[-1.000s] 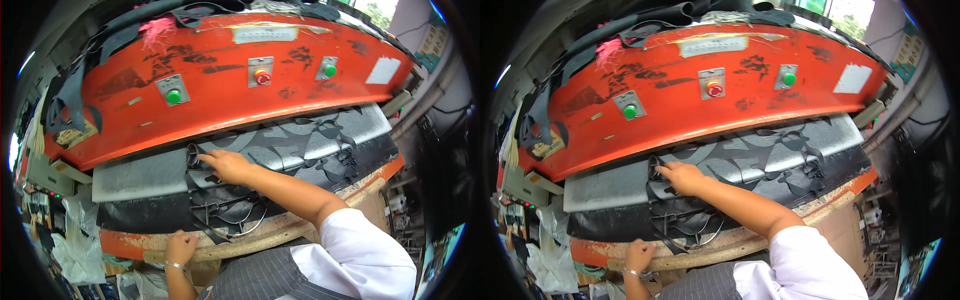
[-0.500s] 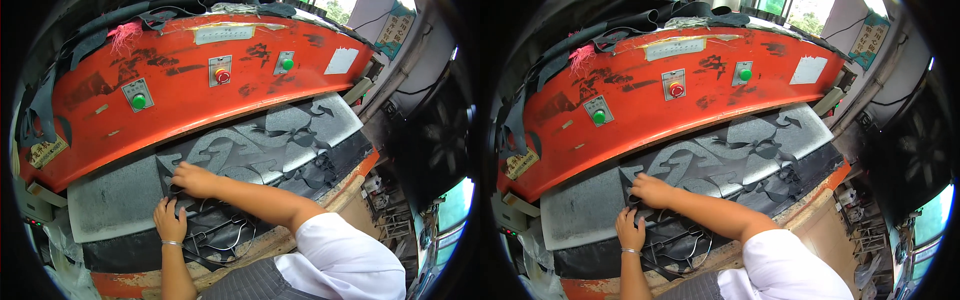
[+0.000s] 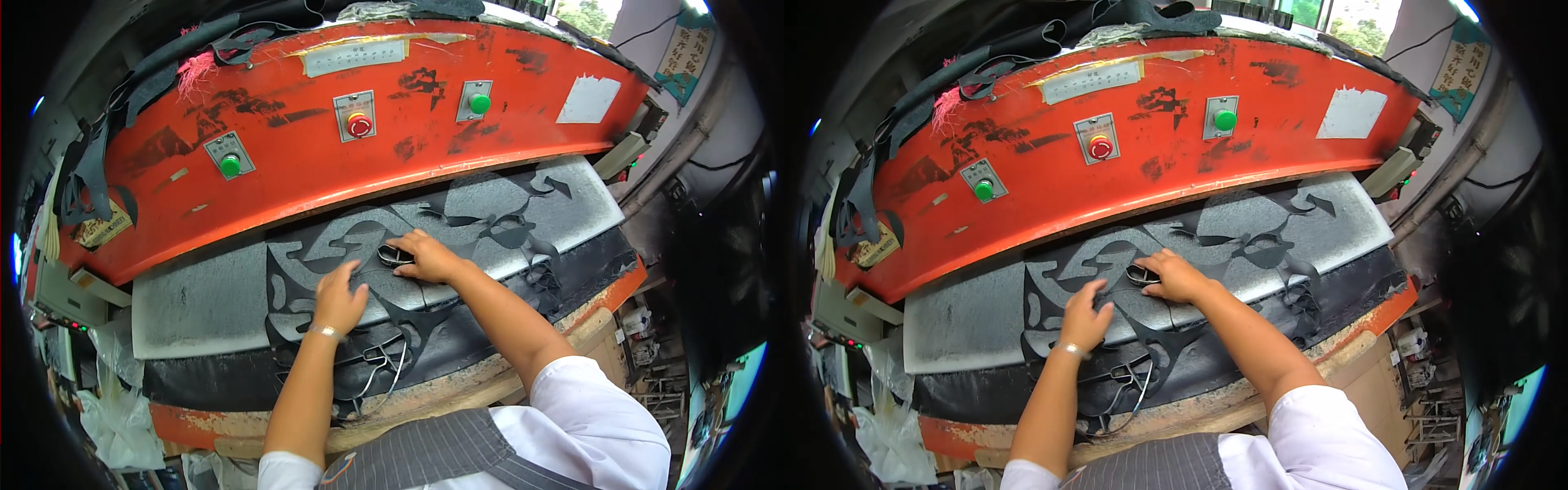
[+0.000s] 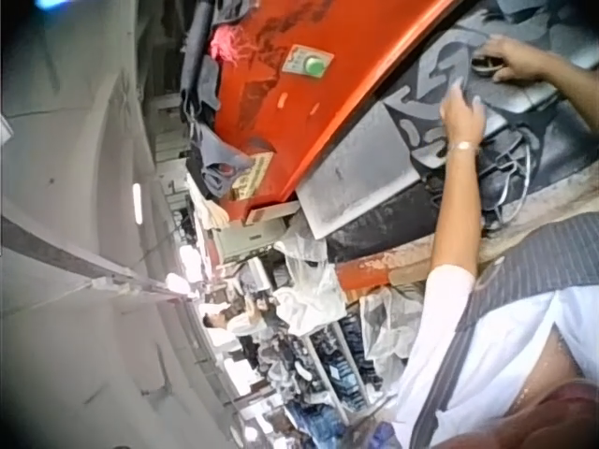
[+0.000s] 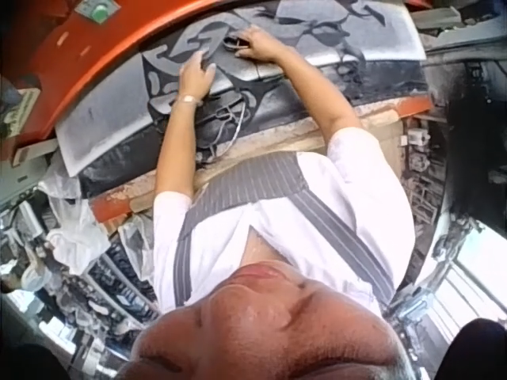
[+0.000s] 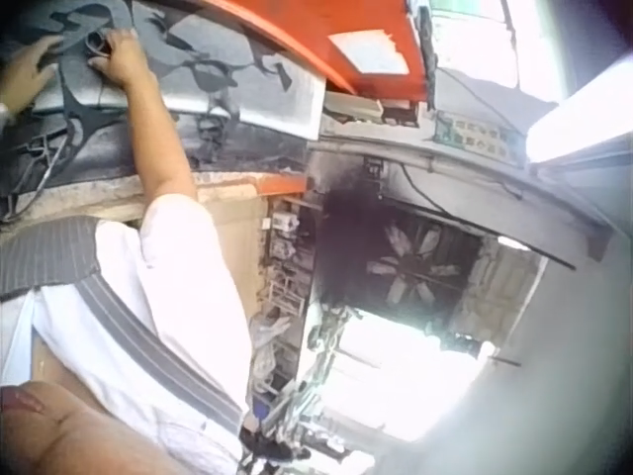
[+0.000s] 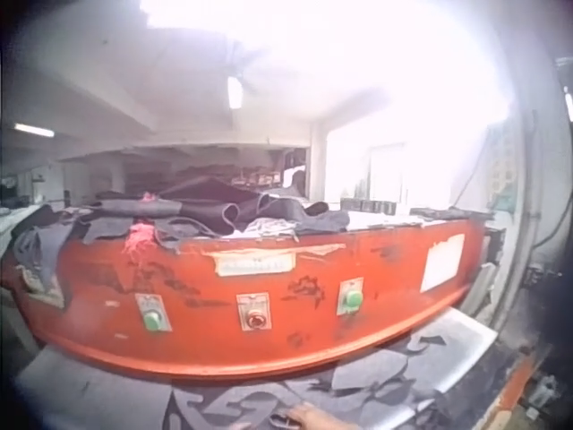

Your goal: Cutting shoe components from leather sheets using a hydraulic press and metal dies.

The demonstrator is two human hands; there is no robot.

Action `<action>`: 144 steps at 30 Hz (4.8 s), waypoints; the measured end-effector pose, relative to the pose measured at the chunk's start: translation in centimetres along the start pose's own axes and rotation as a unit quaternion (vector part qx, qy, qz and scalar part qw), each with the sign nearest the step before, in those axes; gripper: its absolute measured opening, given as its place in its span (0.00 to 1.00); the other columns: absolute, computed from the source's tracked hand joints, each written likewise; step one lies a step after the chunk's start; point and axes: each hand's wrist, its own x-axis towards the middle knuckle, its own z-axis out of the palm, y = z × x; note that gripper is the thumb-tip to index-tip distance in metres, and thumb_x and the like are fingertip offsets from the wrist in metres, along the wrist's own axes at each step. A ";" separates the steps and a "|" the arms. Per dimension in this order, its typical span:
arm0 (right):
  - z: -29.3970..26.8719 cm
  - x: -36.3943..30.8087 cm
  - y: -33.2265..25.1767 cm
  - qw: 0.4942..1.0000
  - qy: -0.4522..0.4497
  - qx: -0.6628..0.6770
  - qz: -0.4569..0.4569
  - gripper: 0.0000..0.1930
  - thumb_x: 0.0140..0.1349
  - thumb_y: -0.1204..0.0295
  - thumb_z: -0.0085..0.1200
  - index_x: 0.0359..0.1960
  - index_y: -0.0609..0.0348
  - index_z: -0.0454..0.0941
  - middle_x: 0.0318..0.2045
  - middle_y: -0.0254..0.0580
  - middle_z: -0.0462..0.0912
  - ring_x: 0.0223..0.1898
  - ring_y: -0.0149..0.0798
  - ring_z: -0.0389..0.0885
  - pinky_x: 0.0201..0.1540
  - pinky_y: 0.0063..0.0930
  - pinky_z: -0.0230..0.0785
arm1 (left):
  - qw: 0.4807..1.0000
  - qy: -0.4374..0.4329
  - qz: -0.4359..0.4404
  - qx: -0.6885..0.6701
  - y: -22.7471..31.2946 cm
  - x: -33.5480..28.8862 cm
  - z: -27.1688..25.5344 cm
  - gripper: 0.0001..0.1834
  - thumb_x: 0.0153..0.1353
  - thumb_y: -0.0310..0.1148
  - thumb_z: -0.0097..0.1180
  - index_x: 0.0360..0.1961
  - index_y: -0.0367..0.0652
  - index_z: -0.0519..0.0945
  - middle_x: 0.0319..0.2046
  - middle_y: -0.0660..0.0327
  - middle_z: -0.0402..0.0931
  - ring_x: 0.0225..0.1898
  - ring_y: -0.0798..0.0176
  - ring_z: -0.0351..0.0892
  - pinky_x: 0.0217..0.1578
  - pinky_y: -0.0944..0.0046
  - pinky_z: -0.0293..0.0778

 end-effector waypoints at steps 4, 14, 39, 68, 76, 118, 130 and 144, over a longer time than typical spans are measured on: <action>-0.2 -1.8 1.9 0.996 0.065 0.056 -0.032 0.30 0.47 0.64 0.69 0.56 0.49 0.75 0.46 0.48 0.78 0.50 0.51 0.73 0.54 0.40 0.66 | 1.000 -0.001 -0.027 0.006 -0.2 1.9 4.2 0.30 0.54 0.33 0.57 0.61 0.43 0.68 0.53 0.51 0.76 0.61 0.49 0.68 0.64 0.49 0.55; -1.3 -1.1 1.3 0.997 0.063 0.047 -0.007 0.26 0.49 0.63 0.67 0.53 0.47 0.79 0.43 0.45 0.79 0.49 0.46 0.73 0.54 0.36 0.64 | 0.996 -0.009 -0.023 0.086 0.0 2.8 4.2 0.35 0.54 0.32 0.57 0.65 0.41 0.64 0.56 0.50 0.74 0.67 0.52 0.62 0.68 0.49 0.48; -13.1 -1.3 -3.0 0.952 0.173 0.189 0.169 0.08 0.61 0.73 0.58 0.36 0.63 0.74 0.26 0.43 0.79 0.28 0.32 0.78 0.33 0.27 0.70 | 0.946 -0.137 -0.011 0.293 5.5 3.3 -14.0 0.15 0.61 0.39 0.55 0.20 0.44 0.75 0.21 0.54 0.73 0.29 0.49 0.75 0.31 0.49 0.71; -8.5 16.0 -3.6 0.858 -0.226 -0.203 -0.415 0.22 0.58 0.77 0.44 0.56 0.51 0.74 0.63 0.56 0.66 0.66 0.55 0.63 0.62 0.47 0.61 | 0.979 -0.052 -0.179 0.082 11.2 -8.6 -1.6 0.15 0.43 0.45 0.56 0.19 0.42 0.80 0.25 0.56 0.77 0.35 0.51 0.78 0.34 0.52 0.75; -10.0 31.2 3.5 0.754 -0.263 -0.202 -0.566 0.15 0.59 0.71 0.49 0.48 0.55 0.75 0.53 0.44 0.75 0.55 0.45 0.73 0.57 0.38 0.68 | 0.980 0.037 -0.114 0.158 10.6 1.0 -4.8 0.07 0.45 0.44 0.63 0.20 0.55 0.82 0.22 0.69 0.75 0.29 0.63 0.76 0.27 0.61 0.70; -20.9 9.0 2.6 0.920 0.255 0.260 0.143 0.33 0.54 0.69 0.67 0.62 0.58 0.67 0.44 0.43 0.79 0.41 0.31 0.76 0.45 0.27 0.70 | 0.979 0.167 -0.104 -0.057 2.4 22.1 -13.3 0.11 0.60 0.37 0.60 0.37 0.39 0.83 0.32 0.57 0.79 0.38 0.59 0.78 0.40 0.63 0.73; -26.3 12.1 0.8 0.890 0.346 0.241 0.176 0.09 0.62 0.71 0.59 0.34 0.61 0.72 0.29 0.34 0.77 0.29 0.25 0.73 0.33 0.23 0.69 | 0.992 0.091 -0.024 0.078 7.6 23.0 -23.7 0.17 0.63 0.34 0.55 0.19 0.38 0.74 0.20 0.53 0.70 0.25 0.53 0.71 0.28 0.57 0.65; -15.0 0.8 -14.3 0.998 -0.026 -0.022 0.058 0.12 0.46 0.74 0.56 0.35 0.60 0.76 0.33 0.42 0.75 0.41 0.44 0.75 0.42 0.33 0.72 | 0.986 -0.131 -0.072 0.079 16.1 8.4 -13.8 0.18 0.47 0.41 0.66 0.34 0.39 0.82 0.33 0.55 0.78 0.38 0.49 0.76 0.40 0.55 0.71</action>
